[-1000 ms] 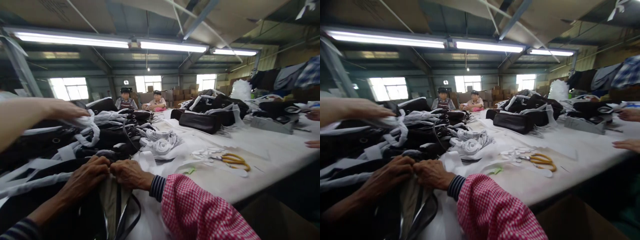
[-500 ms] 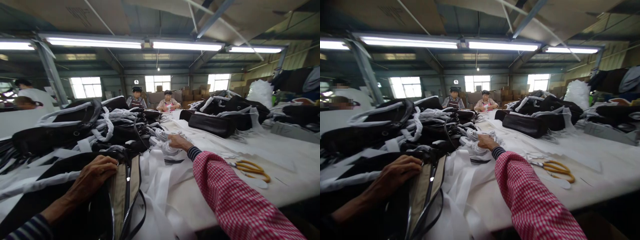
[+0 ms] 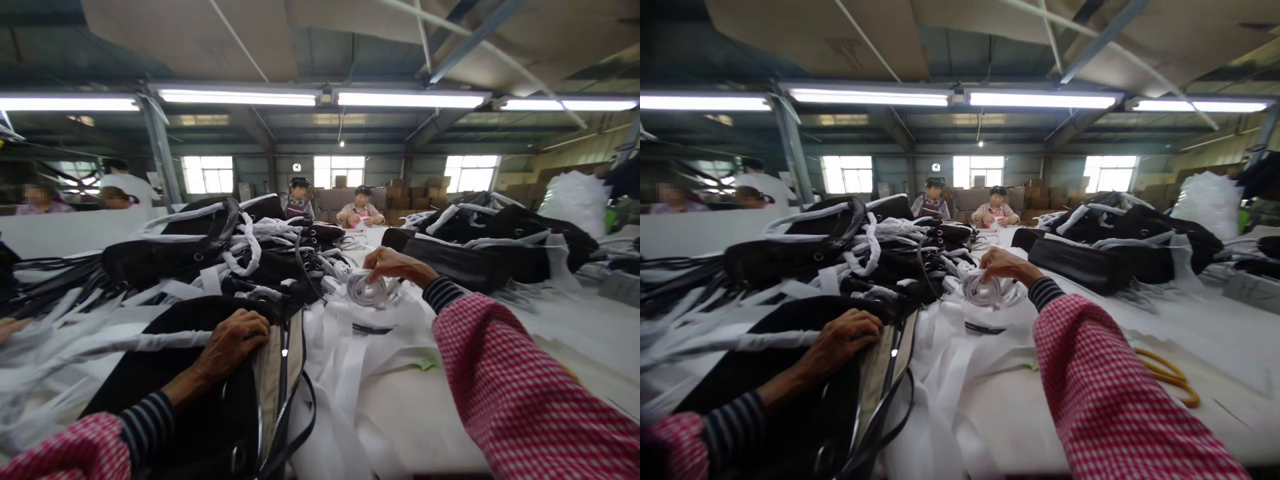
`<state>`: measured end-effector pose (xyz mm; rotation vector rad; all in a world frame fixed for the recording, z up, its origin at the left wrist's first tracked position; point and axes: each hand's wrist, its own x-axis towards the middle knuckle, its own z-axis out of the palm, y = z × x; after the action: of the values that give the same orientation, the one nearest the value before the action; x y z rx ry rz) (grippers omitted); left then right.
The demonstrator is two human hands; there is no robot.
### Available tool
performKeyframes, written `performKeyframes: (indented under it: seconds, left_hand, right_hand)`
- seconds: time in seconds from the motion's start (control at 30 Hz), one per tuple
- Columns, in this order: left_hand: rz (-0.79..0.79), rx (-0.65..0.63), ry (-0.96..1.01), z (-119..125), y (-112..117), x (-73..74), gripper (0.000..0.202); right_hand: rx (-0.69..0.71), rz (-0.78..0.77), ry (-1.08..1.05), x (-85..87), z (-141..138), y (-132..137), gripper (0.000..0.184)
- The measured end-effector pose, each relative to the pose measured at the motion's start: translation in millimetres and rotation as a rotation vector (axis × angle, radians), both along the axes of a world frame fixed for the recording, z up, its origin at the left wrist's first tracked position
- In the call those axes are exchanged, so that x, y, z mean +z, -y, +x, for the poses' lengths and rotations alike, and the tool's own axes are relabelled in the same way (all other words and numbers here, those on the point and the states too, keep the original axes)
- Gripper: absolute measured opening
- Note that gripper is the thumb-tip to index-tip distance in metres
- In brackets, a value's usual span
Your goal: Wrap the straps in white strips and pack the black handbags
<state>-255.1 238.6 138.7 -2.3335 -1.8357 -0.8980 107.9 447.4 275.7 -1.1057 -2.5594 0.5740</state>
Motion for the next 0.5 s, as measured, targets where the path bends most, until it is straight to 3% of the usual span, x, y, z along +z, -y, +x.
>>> performKeyframes:
  seconds: [0.1,0.17,0.23,0.4,0.5]
  left_hand:
    - [-0.011,0.001,0.001,0,1,0.1,0.008]
    - [-0.013,-0.003,-0.001,1,1,0.6,0.009]
    - [-0.015,-0.012,-0.005,1,2,1.1,0.01]
    - [-0.012,-0.017,-0.009,3,2,2.1,0.014]
    - [-0.009,-0.026,0.001,4,4,3.0,0.015]
  right_hand:
    - [0.027,-0.13,-0.123,24.2,23,21,0.03]
    - [0.051,-0.261,-0.15,23.3,32,36,0.03]
    - [0.069,-0.385,-0.144,5.1,34,49,0.028]
    - [0.082,-0.629,-0.112,-74.5,25,60,0.033]
    - [0.048,-0.712,-0.199,-102.6,27,58,0.042]
